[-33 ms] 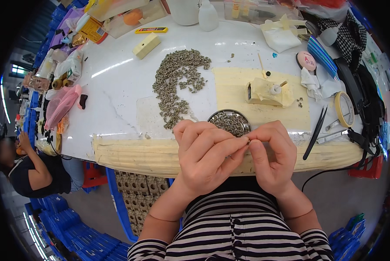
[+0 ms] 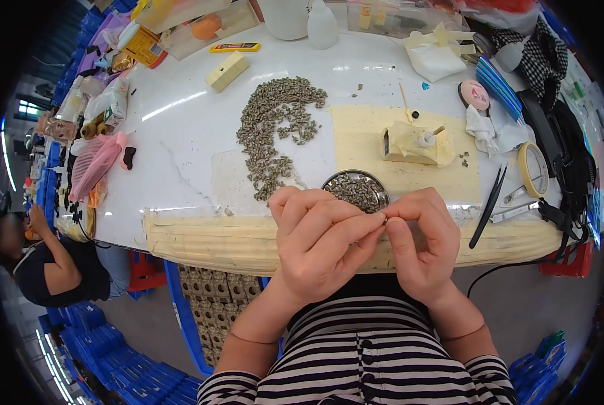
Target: The person assembles small electronic components by hand, picking up tiny pins or connectors from a metal dish and inserting them into a light-colored rectangular housing on a wooden work surface.
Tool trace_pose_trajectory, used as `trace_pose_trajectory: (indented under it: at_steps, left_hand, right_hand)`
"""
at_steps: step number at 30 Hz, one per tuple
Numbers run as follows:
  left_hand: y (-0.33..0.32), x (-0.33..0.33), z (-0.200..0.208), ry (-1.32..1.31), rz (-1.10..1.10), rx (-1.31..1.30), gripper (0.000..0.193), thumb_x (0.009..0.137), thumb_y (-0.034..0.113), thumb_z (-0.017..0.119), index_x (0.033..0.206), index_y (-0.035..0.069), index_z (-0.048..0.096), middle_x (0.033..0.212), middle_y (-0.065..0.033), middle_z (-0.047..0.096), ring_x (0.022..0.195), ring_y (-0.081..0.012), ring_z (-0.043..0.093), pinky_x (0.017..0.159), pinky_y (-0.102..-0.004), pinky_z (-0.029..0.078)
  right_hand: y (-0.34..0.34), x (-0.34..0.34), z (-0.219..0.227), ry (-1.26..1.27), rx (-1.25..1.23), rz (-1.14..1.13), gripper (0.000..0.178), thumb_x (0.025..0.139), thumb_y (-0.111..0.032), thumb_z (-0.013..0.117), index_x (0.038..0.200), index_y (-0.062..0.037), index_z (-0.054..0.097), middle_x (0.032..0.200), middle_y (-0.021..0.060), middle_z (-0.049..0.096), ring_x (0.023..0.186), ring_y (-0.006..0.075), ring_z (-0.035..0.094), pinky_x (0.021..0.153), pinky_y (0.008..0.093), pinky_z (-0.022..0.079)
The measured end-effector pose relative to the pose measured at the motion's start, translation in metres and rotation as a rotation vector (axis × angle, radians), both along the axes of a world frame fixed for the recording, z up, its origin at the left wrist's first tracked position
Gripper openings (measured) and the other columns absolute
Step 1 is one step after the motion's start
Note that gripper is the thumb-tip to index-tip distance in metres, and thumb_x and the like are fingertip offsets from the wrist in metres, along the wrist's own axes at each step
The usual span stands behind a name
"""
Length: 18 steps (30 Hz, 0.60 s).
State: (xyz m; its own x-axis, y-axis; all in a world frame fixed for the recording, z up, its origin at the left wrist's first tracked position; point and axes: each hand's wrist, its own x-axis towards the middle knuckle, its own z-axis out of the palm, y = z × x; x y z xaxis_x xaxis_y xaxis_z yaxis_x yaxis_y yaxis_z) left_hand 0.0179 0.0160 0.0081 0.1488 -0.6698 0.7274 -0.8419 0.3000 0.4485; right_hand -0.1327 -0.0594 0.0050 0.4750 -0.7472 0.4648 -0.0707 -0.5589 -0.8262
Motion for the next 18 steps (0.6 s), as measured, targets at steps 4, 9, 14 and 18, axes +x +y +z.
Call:
trace_pose_trajectory:
  at_steps: [4, 9, 14, 18]
  left_hand:
    - [-0.0002, -0.0006, 0.0012, -0.022, 0.006, 0.004, 0.027, 0.063, 0.006, 0.086, 0.088, 0.011, 0.074, 0.082, 0.0009, 0.065, 0.080, -0.0212, 0.056, 0.077, -0.0371, 0.038]
    - [-0.0020, -0.0022, -0.0036, 0.008, 0.028, -0.013, 0.025, 0.065, 0.009, 0.084, 0.088, 0.013, 0.074, 0.082, 0.0032, 0.064, 0.080, -0.0188, 0.056, 0.079, -0.0360, 0.035]
    - [-0.0025, -0.0020, -0.0053, 0.025, 0.041, -0.021, 0.024, 0.066, 0.010, 0.083, 0.087, 0.014, 0.073, 0.081, 0.0044, 0.063, 0.079, -0.0177, 0.056, 0.080, -0.0352, 0.034]
    - [-0.0028, -0.0020, -0.0055, 0.025, 0.040, -0.023, 0.024, 0.066, 0.010, 0.083, 0.087, 0.014, 0.073, 0.081, 0.0043, 0.063, 0.079, -0.0180, 0.056, 0.080, -0.0353, 0.034]
  right_hand:
    - [0.0015, -0.0004, -0.0001, -0.027, 0.000, -0.026, 0.008, 0.083, -0.003, 0.075, 0.086, -0.0027, 0.068, 0.083, 0.0080, 0.067, 0.075, 0.0243, 0.059, 0.068, 0.0318, 0.046]
    - [0.0032, 0.0019, -0.0013, -0.079, -0.042, -0.066, 0.011, 0.080, -0.001, 0.077, 0.088, -0.0030, 0.069, 0.083, 0.0078, 0.068, 0.074, 0.0236, 0.060, 0.067, 0.0318, 0.046]
    - [0.0000, 0.0007, -0.0024, -0.051, -0.125, -0.045, 0.014, 0.079, -0.001, 0.077, 0.091, -0.0032, 0.070, 0.083, 0.0076, 0.068, 0.073, 0.0235, 0.060, 0.067, 0.0322, 0.046]
    - [0.0010, 0.0011, -0.0015, -0.040, -0.090, -0.046, 0.013, 0.079, -0.001, 0.077, 0.090, -0.0033, 0.070, 0.083, 0.0081, 0.068, 0.073, 0.0238, 0.060, 0.067, 0.0326, 0.045]
